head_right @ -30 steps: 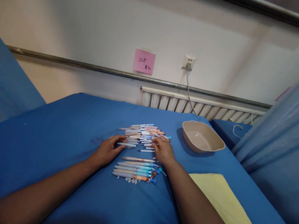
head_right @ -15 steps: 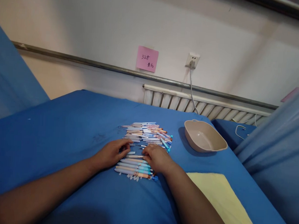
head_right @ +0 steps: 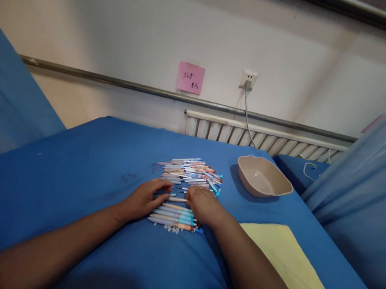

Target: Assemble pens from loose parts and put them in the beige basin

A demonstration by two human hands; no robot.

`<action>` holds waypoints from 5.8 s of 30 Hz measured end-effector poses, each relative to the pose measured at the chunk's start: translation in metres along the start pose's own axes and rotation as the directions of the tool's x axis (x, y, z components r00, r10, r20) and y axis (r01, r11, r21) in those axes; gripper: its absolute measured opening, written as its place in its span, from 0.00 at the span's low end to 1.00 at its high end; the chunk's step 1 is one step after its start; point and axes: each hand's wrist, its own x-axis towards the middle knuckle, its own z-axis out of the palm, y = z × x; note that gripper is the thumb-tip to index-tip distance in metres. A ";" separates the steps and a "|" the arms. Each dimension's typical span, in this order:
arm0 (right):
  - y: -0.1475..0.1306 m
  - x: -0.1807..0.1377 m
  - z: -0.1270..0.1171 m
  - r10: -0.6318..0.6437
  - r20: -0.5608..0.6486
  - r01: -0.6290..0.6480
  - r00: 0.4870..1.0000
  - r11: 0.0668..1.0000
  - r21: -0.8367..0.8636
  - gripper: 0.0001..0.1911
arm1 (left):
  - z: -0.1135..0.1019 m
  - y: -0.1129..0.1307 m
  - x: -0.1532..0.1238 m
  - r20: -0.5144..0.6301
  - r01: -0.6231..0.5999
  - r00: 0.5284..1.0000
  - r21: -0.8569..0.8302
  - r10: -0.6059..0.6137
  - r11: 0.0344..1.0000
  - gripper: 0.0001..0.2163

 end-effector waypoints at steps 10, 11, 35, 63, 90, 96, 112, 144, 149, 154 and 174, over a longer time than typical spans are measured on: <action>-0.002 0.000 0.004 -0.034 -0.090 0.047 0.995 0.988 0.145 0.04 | -0.001 0.000 0.002 -0.022 -0.036 0.999 0.017 0.036 0.999 0.09; -0.002 0.000 0.005 -0.026 -0.088 0.041 0.996 0.984 0.172 0.04 | -0.001 0.000 0.002 -0.024 -0.030 0.999 0.026 0.031 0.999 0.09; -0.009 0.003 0.007 -0.002 -0.246 0.072 0.969 0.959 0.275 0.03 | 0.000 0.005 0.003 -0.043 -0.055 0.997 0.036 0.056 0.998 0.12; -0.007 0.005 0.012 0.044 -0.280 0.047 0.959 0.950 0.310 0.03 | 0.003 -0.001 0.000 -0.029 -0.063 0.997 0.080 0.065 0.995 0.16; 0.014 0.014 0.020 0.335 -0.213 -0.191 0.918 0.842 0.505 0.09 | 0.008 -0.006 0.005 -0.121 0.070 0.991 0.131 -0.054 0.989 0.15; 0.035 0.012 0.006 0.310 -0.266 -0.221 0.913 0.923 0.316 0.07 | 0.004 -0.019 0.009 -0.168 0.151 0.979 0.194 -0.119 0.969 0.15; 0.036 0.010 0.003 0.244 -0.306 -0.225 0.920 0.970 0.096 0.10 | 0.001 -0.016 0.009 -0.170 0.105 0.983 0.175 -0.075 0.979 0.12; 0.001 0.005 0.008 0.098 -0.118 -0.037 0.988 0.900 0.435 0.08 | 0.001 0.004 0.004 0.000 -0.082 0.997 0.134 0.083 0.988 0.11; 0.003 0.006 0.010 0.109 -0.140 -0.030 0.984 0.881 0.472 0.07 | 0.001 0.006 0.003 -0.033 -0.022 0.999 0.087 0.025 0.996 0.13; 0.000 0.005 0.008 0.086 -0.172 -0.001 0.981 0.897 0.442 0.06 | -0.002 0.009 0.002 -0.050 0.064 0.997 0.023 -0.063 0.998 0.17; 0.013 0.004 0.011 0.135 -0.258 -0.007 0.957 0.896 0.444 0.05 | -0.003 -0.007 0.004 -0.069 0.254 0.966 0.051 -0.250 0.966 0.18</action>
